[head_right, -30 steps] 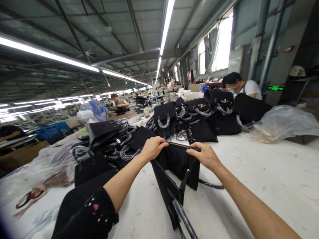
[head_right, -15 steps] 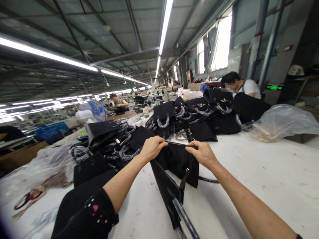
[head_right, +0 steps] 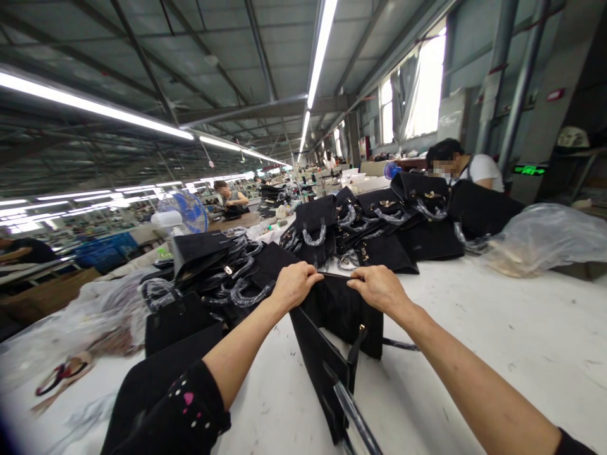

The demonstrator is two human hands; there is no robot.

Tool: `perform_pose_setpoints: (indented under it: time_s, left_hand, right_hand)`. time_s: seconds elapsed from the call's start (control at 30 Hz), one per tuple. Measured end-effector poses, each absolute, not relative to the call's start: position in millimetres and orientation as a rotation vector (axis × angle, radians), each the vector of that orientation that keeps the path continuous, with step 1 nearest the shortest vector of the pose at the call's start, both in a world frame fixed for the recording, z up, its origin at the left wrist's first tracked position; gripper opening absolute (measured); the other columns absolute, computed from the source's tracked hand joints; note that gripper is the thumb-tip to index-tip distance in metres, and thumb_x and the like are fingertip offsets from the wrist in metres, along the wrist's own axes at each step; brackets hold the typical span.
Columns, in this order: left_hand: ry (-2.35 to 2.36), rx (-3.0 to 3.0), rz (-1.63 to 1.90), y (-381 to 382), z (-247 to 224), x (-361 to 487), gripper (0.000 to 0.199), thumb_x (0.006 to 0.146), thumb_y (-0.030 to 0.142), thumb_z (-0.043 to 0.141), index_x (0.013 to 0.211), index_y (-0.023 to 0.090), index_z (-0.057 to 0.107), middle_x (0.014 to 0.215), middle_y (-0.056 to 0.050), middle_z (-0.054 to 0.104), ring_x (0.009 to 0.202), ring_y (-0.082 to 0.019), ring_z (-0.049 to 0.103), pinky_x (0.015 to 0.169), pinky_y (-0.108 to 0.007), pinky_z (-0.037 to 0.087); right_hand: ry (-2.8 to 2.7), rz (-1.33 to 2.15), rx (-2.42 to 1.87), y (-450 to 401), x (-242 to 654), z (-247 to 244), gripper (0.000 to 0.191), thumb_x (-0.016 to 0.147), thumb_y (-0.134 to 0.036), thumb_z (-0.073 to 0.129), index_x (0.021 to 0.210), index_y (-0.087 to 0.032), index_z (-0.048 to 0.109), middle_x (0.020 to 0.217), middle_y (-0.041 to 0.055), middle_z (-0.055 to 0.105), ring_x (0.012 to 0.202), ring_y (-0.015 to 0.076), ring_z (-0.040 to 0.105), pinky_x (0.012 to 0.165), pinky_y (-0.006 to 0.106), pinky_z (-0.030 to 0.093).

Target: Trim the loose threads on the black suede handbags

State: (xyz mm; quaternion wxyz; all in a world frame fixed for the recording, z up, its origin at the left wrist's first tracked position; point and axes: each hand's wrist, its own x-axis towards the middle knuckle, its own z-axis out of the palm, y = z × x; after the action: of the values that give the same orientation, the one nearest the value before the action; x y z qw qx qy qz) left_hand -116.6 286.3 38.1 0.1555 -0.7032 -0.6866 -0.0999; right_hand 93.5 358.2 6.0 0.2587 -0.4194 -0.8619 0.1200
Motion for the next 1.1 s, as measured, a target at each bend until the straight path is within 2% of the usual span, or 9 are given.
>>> perform_pose_setpoints:
  time_s: [0.13,0.27,0.43,0.8,1.0,1.1]
  left_hand:
    - [-1.987,-1.983,-0.258,286,38,-115,0.034,0.092,0.047,0.047,0.082,0.023,0.068,0.087,-0.003,0.066,0.082,-0.020,0.063,0.066,-0.028,0.042]
    - [-1.997,-1.963,-0.239,288,36,-114,0.035,0.093,0.047,0.046,0.084,0.021,0.068,0.089,-0.004,0.066,0.083,-0.020,0.062,0.069,-0.029,0.043]
    - [-1.993,-1.956,-0.237,289,36,-113,0.036,0.093,0.049,0.045,0.085,0.021,0.067,0.088,-0.004,0.065,0.083,-0.021,0.063,0.069,-0.029,0.043]
    - [-2.018,-1.953,-0.283,286,35,-115,0.034,0.093,0.047,0.047,0.086,0.021,0.067,0.089,-0.005,0.066,0.083,-0.021,0.063,0.070,-0.029,0.044]
    - [-2.032,-1.979,-0.336,284,36,-117,0.034,0.090,0.048,0.051,0.081,0.020,0.068,0.086,-0.005,0.067,0.081,-0.021,0.063,0.072,-0.030,0.045]
    - [-2.079,-2.033,-0.544,280,35,-124,0.029,0.084,0.047,0.061,0.075,0.020,0.068,0.081,-0.003,0.068,0.077,-0.019,0.063,0.073,-0.028,0.045]
  right_hand:
    - [-2.394,0.201,-1.211,360,85,15,0.019,0.083,-0.037,0.056,0.079,-0.026,0.071,0.074,0.0013,0.071,0.075,0.0199,0.064,0.059,0.028,0.034]
    - [-2.422,0.100,-1.249,355,82,18,0.022,0.085,-0.036,0.053,0.079,-0.023,0.069,0.079,0.0048,0.071,0.077,0.0221,0.065,0.058,0.029,0.032]
    - [-2.447,0.047,-1.247,349,74,18,0.024,0.087,-0.041,0.050,0.089,-0.026,0.068,0.086,0.0047,0.072,0.080,0.0227,0.065,0.060,0.029,0.033]
    - [-2.476,0.067,-1.233,353,60,18,0.027,0.089,-0.039,0.047,0.080,-0.021,0.066,0.084,0.0079,0.071,0.082,0.0221,0.064,0.064,0.029,0.036]
    - [-2.511,0.170,-1.164,355,53,23,0.023,0.088,-0.041,0.049,0.086,-0.028,0.068,0.086,0.0020,0.071,0.083,0.0201,0.064,0.062,0.027,0.036]
    - [-2.500,0.214,-1.157,359,50,24,0.021,0.086,-0.039,0.051,0.085,-0.030,0.069,0.083,0.0010,0.071,0.081,0.0203,0.064,0.059,0.027,0.035]
